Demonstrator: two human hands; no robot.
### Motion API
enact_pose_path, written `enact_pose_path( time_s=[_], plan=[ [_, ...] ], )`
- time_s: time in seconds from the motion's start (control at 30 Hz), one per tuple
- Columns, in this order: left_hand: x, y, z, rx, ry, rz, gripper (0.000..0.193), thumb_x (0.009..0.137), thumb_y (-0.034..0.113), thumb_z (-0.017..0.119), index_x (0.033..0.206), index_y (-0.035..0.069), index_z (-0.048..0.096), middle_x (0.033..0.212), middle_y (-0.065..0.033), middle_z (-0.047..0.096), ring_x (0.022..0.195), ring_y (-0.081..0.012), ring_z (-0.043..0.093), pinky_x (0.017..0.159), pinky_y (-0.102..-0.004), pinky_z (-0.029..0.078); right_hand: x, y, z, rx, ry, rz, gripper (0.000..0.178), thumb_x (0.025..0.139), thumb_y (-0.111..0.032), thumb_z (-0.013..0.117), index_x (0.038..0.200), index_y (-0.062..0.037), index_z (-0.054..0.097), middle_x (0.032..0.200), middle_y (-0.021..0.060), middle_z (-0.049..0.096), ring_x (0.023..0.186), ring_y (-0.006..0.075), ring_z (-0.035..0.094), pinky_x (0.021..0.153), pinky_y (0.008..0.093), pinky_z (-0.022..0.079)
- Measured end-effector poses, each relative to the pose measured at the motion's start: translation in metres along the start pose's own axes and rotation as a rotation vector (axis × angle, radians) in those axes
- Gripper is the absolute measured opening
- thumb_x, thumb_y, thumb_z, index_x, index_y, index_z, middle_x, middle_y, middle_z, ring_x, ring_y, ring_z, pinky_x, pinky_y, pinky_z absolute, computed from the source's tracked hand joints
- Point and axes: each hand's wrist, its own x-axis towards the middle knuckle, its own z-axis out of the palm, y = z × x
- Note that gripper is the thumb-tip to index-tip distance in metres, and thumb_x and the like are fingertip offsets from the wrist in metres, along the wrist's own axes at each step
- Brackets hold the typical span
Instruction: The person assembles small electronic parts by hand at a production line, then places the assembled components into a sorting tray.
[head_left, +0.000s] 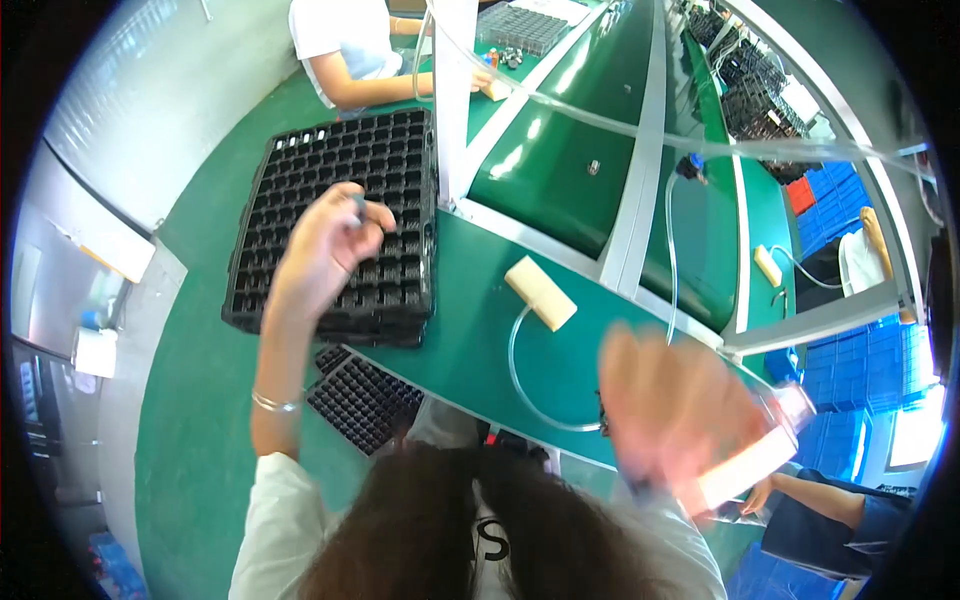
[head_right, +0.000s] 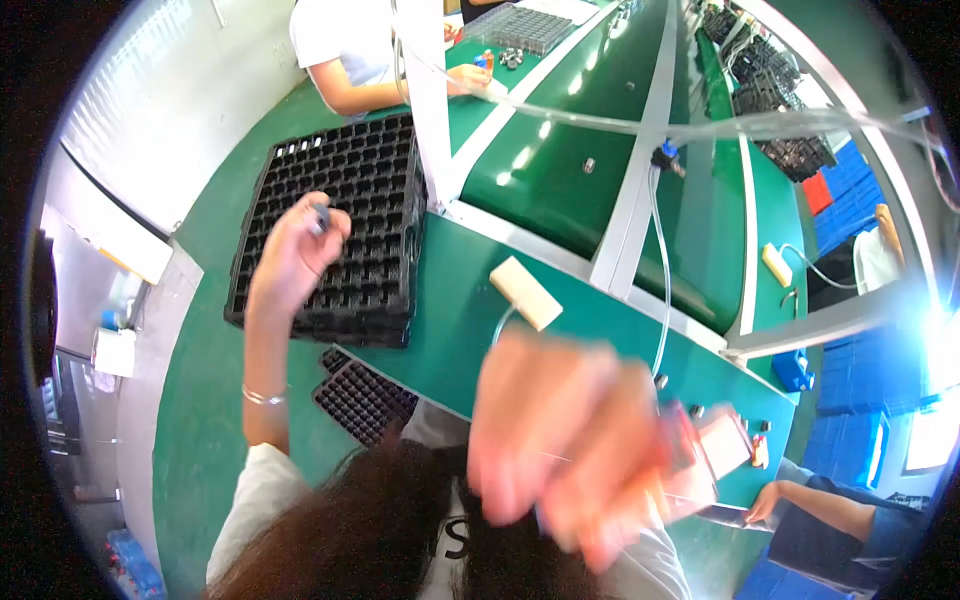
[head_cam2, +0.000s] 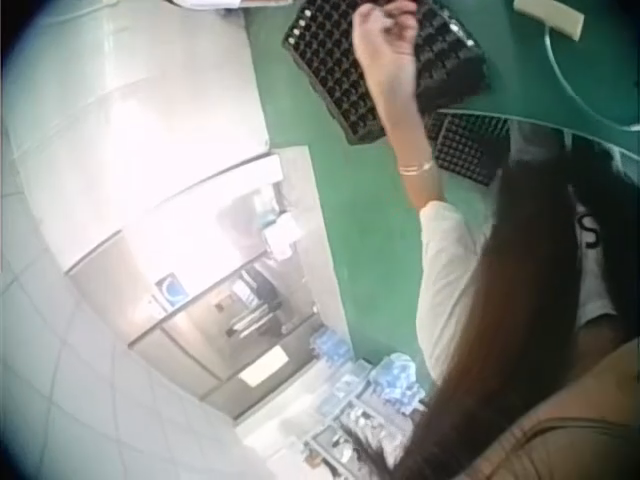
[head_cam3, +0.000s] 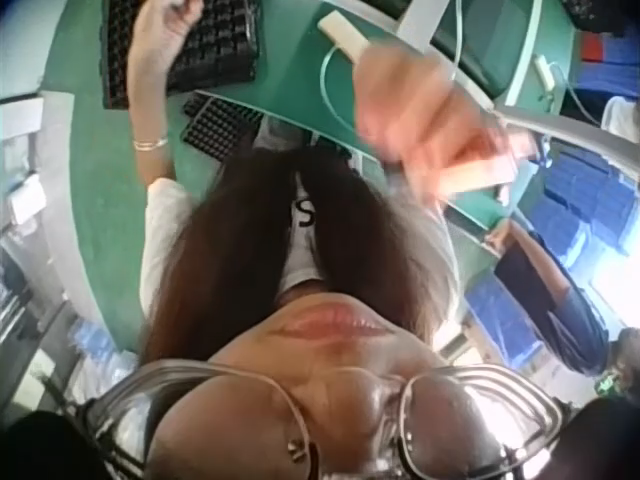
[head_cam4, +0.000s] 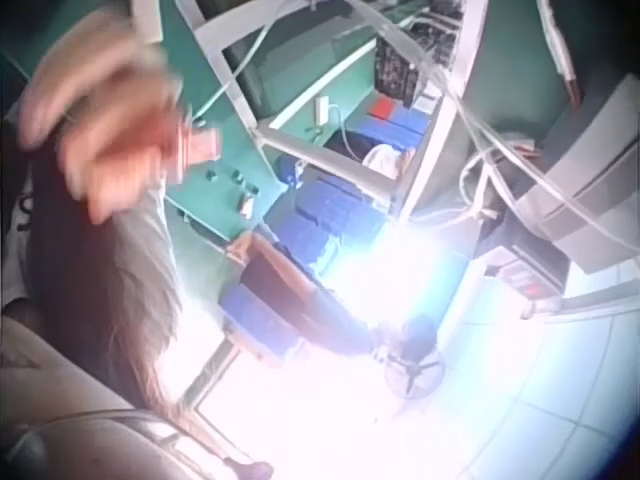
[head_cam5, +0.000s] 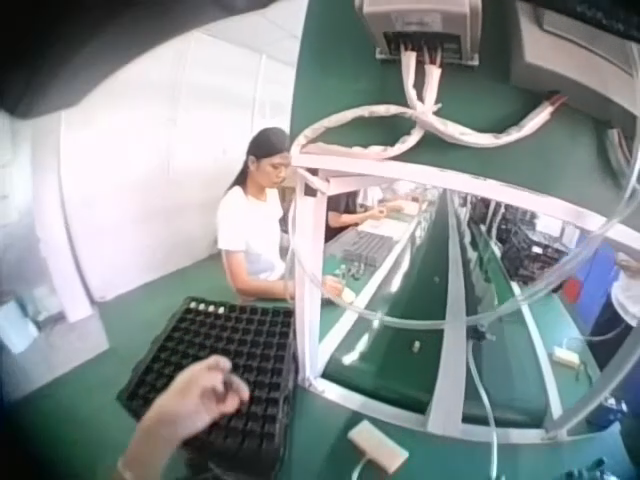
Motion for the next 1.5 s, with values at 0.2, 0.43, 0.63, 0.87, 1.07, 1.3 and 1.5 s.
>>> enact_pose_path(
  time_s=[0.2, 0.43, 0.63, 0.87, 1.07, 1.3, 1.5],
  plan=[
    [-0.092, -0.047, 0.111, -0.275, -0.181, -0.163, 0.036, 0.085, 0.016, 0.046, 0.117, 0.0, 0.043, 0.08, -0.0034, 0.041, 0.065, -0.0072, 0.033, 0.059, -0.0162, 0.031, 0.032, -0.042, 0.087, 0.402, -0.239, -0.014, 0.019, 0.084, -0.004, 0.048, 0.072, -0.0117, 0.061, 0.085, -0.0031, 0.061, 0.071, 0.008, 0.056, 0.058, 0.0226, 0.032],
    [-0.131, -0.048, 0.148, -0.425, -0.223, -0.207, 0.047, 0.088, 0.015, 0.038, 0.127, -0.012, 0.032, 0.1, -0.0113, 0.048, 0.086, -0.0136, 0.047, 0.081, -0.0232, 0.04, 0.027, -0.049, 0.114, 0.308, -0.245, -0.168, 0.018, 0.081, -0.002, 0.047, 0.07, -0.009, 0.06, 0.082, -0.0016, 0.06, 0.072, 0.008, 0.055, 0.056, 0.0214, 0.032],
    [-0.139, -0.054, 0.158, -0.138, -0.124, -0.113, 0.033, 0.094, 0.02, 0.042, 0.121, 0.001, 0.045, 0.112, -0.0112, 0.056, 0.104, -0.0164, 0.051, 0.086, -0.0251, 0.038, -0.02, -0.059, 0.113, -0.247, 0.353, -0.11, 0.021, 0.084, -0.025, 0.046, 0.075, -0.0073, 0.054, 0.071, 0.0018, 0.045, 0.061, 0.014, 0.039, 0.052, 0.0276, 0.025],
    [-0.146, -0.085, 0.153, -0.075, 0.025, 0.004, 0.023, 0.089, 0.012, 0.053, 0.108, -0.002, 0.054, 0.099, -0.0052, 0.058, 0.089, -0.0073, 0.051, 0.083, -0.0226, 0.039, -0.097, -0.01, 0.06, -0.828, 1.058, 0.214, 0.033, 0.089, -0.039, 0.041, 0.1, -0.0074, 0.042, 0.085, 0.0105, 0.056, 0.068, 0.0145, 0.052, 0.058, 0.0255, 0.043],
    [-0.144, -0.101, 0.148, -0.029, 0.093, -0.049, 0.021, 0.085, 0.011, 0.06, 0.1, -0.003, 0.057, 0.092, -0.0026, 0.059, 0.085, -0.0068, 0.053, 0.08, -0.0218, 0.041, -0.127, 0.012, 0.058, -0.662, 1.049, 0.41, 0.046, 0.088, -0.048, 0.042, 0.101, -0.0046, 0.045, 0.09, 0.0074, 0.052, 0.069, 0.0097, 0.047, 0.058, 0.0223, 0.039],
    [-0.143, -0.114, 0.144, -0.103, 0.133, -0.144, 0.022, 0.086, 0.011, 0.059, 0.101, -0.004, 0.055, 0.092, -0.0034, 0.059, 0.085, -0.0066, 0.053, 0.079, -0.0202, 0.041, -0.14, 0.018, 0.059, -0.635, 1.008, 0.484, 0.043, 0.087, -0.047, 0.044, 0.104, -0.007, 0.045, 0.095, 0.0066, 0.052, 0.081, 0.0115, 0.051, 0.07, 0.0247, 0.043],
    [-0.145, -0.132, 0.141, -0.239, 0.179, -0.21, 0.02, 0.087, 0.013, 0.058, 0.099, -0.002, 0.055, 0.092, -0.0024, 0.058, 0.086, -0.0059, 0.051, 0.078, -0.0196, 0.039, -0.157, 0.021, 0.057, -0.638, 1.032, 0.518, 0.045, 0.086, -0.048, 0.046, 0.102, -0.0058, 0.046, 0.096, 0.0054, 0.051, 0.082, 0.0121, 0.051, 0.069, 0.0247, 0.043]
  ],
)
